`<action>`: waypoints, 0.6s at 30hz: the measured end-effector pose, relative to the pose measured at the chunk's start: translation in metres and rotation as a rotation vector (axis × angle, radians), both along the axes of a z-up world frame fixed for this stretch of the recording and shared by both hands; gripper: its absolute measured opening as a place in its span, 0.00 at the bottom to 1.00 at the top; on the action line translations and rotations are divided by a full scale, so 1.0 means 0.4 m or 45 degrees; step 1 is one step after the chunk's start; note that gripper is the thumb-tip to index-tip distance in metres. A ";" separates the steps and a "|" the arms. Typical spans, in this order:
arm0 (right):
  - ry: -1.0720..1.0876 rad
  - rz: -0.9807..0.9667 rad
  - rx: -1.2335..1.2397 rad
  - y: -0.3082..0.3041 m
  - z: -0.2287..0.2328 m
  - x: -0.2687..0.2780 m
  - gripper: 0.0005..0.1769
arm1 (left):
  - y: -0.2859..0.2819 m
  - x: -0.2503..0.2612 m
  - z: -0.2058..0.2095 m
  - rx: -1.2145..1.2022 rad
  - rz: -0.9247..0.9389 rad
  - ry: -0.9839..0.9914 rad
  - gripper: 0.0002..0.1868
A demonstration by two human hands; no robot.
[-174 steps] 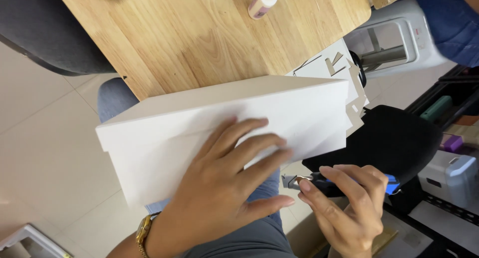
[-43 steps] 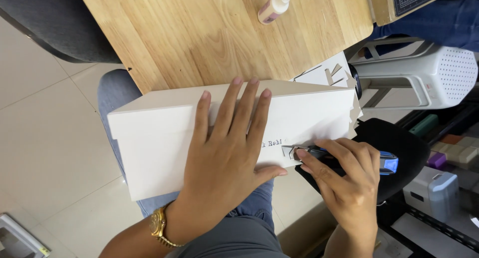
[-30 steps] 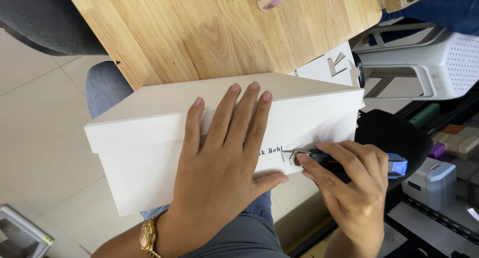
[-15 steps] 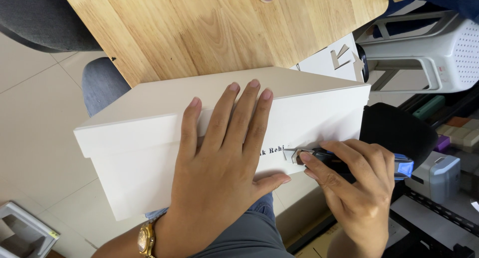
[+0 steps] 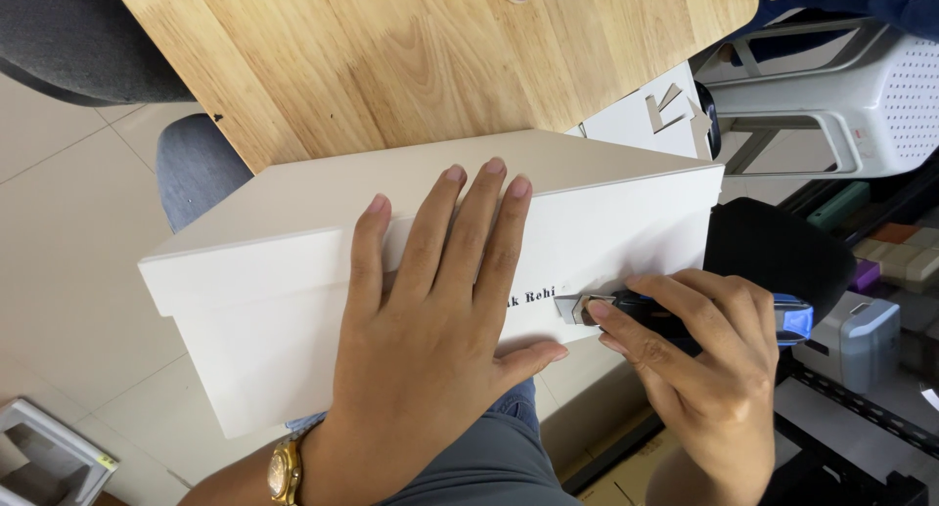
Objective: Cutting out a logo section from a white cardboard box using a utility knife
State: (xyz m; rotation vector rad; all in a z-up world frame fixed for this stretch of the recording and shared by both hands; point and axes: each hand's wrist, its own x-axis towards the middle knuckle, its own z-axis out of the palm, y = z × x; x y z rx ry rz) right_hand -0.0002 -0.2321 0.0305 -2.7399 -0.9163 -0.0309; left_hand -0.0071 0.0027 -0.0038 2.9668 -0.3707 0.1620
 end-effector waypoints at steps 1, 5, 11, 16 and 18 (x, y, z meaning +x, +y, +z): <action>-0.001 0.001 -0.002 -0.001 0.000 0.000 0.10 | 0.000 0.000 0.000 -0.011 0.001 -0.001 0.64; -0.012 0.001 0.002 0.000 -0.004 -0.001 0.10 | -0.001 0.000 -0.001 -0.008 0.000 -0.006 0.64; -0.031 -0.014 0.010 0.001 -0.010 -0.005 0.10 | -0.001 -0.001 -0.001 -0.004 -0.005 0.000 0.64; -0.040 -0.037 0.008 0.001 -0.014 -0.011 0.10 | 0.000 0.000 0.001 0.022 -0.010 -0.002 0.65; -0.033 -0.041 0.013 0.001 -0.014 -0.012 0.10 | -0.001 0.000 0.001 0.023 -0.007 -0.004 0.65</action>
